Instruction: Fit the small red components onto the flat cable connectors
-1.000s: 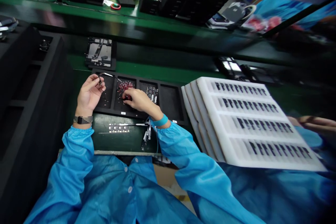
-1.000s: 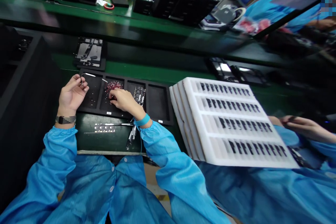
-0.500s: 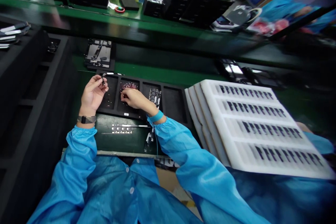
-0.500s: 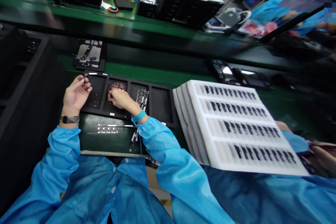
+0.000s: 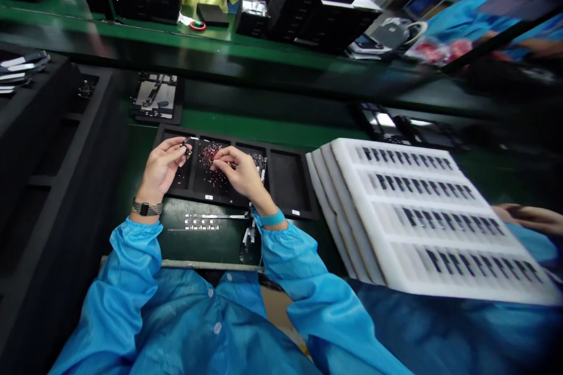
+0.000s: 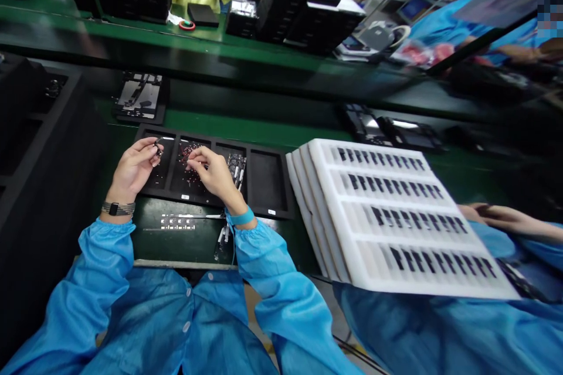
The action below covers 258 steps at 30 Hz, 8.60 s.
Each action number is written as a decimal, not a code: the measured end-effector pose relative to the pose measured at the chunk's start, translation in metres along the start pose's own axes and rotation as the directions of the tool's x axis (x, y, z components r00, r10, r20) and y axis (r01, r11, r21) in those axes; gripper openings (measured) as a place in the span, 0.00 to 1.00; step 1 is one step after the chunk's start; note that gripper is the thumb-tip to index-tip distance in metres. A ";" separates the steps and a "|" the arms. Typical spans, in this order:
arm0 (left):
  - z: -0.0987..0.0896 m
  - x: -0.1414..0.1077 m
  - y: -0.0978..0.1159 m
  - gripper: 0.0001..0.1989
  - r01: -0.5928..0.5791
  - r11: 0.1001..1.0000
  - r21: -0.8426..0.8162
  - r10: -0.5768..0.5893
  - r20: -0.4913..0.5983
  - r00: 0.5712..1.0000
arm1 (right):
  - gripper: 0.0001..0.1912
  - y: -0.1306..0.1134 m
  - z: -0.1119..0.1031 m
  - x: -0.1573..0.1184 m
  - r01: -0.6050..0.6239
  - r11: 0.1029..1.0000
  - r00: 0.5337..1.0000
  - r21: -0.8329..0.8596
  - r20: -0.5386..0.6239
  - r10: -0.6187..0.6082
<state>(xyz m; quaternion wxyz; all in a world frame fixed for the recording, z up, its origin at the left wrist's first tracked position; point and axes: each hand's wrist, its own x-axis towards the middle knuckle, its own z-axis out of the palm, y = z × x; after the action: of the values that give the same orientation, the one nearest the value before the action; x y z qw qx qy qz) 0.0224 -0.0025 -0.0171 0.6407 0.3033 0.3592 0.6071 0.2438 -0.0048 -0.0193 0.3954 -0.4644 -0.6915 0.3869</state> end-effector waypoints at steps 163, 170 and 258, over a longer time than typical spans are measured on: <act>0.016 -0.127 0.013 0.09 -0.391 0.053 0.919 -0.151 0.394 0.907 | 0.16 0.043 -0.095 -0.039 0.145 0.988 0.662 -0.045 -0.738 -0.130; -0.031 -0.152 -0.040 0.14 -0.307 -0.115 0.945 0.093 0.318 0.944 | 0.13 0.034 -0.074 -0.021 0.128 0.991 0.778 -0.045 -0.615 -0.128; 0.028 -0.024 -0.019 0.23 0.081 0.991 0.110 -0.074 -0.065 0.995 | 0.11 -0.003 -0.039 -0.058 0.051 0.997 0.889 0.051 -0.457 -0.022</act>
<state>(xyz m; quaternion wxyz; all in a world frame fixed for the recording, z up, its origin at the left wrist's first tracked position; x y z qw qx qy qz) 0.0562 -0.0270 -0.0144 0.6344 0.3061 0.4238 0.5695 0.2928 -0.0540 -0.0129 0.5679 -0.5167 -0.5759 0.2807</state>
